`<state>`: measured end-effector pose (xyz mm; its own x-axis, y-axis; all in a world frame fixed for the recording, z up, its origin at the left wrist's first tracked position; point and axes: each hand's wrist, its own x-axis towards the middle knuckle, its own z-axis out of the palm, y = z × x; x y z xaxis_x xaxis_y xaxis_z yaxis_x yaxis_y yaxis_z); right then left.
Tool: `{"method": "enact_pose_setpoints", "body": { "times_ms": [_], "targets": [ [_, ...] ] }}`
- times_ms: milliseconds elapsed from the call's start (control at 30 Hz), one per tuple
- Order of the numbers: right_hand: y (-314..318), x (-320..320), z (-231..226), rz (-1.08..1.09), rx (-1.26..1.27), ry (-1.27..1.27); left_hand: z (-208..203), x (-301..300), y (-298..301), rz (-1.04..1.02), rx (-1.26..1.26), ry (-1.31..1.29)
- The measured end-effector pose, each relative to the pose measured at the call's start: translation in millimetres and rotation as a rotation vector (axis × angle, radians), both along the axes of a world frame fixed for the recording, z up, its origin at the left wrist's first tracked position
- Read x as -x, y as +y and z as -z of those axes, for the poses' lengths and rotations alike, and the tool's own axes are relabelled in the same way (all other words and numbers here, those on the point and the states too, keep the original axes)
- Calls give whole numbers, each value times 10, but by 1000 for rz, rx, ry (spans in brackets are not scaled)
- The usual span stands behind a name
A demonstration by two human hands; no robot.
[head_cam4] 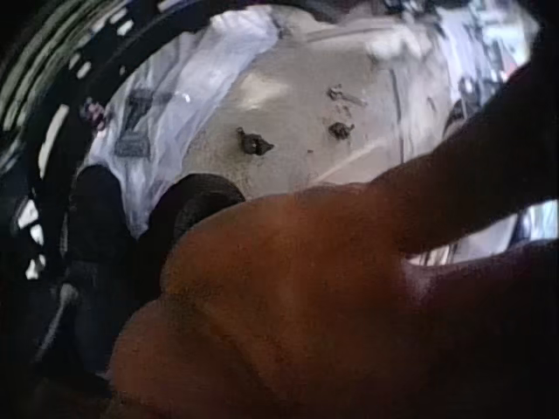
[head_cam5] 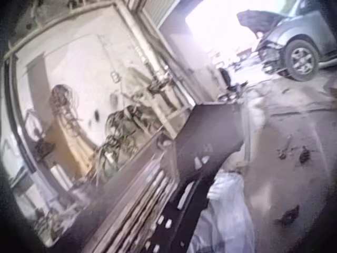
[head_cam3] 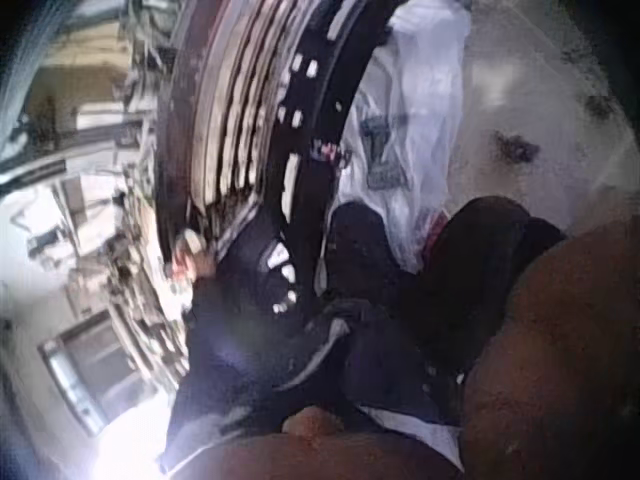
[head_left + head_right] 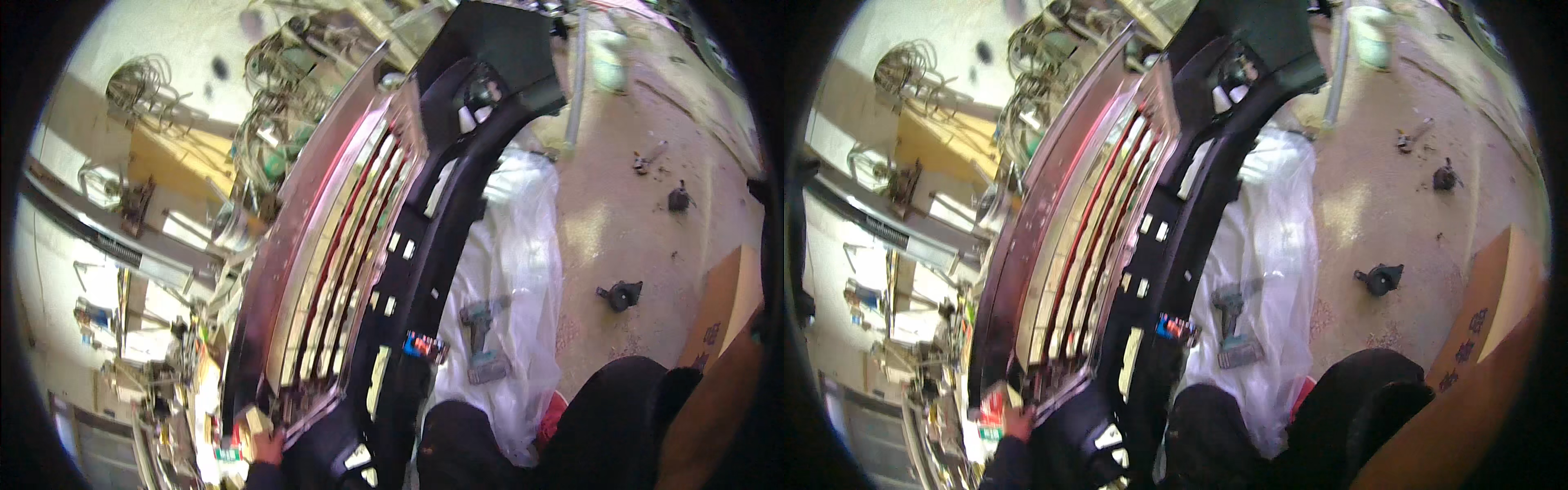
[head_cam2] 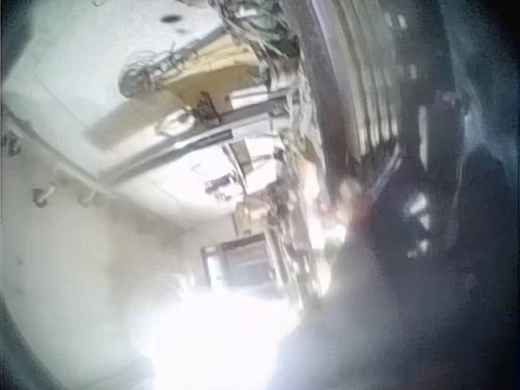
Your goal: The person attaches a chrome grille to a black car bumper using a cordless drill and screws. They align the grille, drive in several screws, and then lift the assembled bumper to inspect it.
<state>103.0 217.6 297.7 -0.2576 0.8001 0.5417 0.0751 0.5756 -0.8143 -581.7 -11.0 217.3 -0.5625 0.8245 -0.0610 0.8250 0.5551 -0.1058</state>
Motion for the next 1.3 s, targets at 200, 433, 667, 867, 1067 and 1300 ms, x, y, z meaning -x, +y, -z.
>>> {"method": "enact_pose_setpoints", "body": {
  "times_ms": [200, 433, 667, 867, 1067, 1300],
  "targets": [
    [-40, 87, -35, 39, -23, -25, -96, -101, 9, -86, 71, -39],
    [-115, 92, -116, 121, -84, -8, -105, -304, 11, -54, -98, -217],
    [-17, 88, -372, 160, -109, 4, -149, -336, -3, -72, -83, -185],
    [35, 139, -587, 197, -277, -22, -117, -265, -71, 5, -40, -77],
    [178, 244, -459, 33, -79, -403, -137, -349, 57, -35, -33, -158],
    [155, 184, -377, -198, 64, -700, -122, -373, 26, -50, -103, -228]
  ]
}}
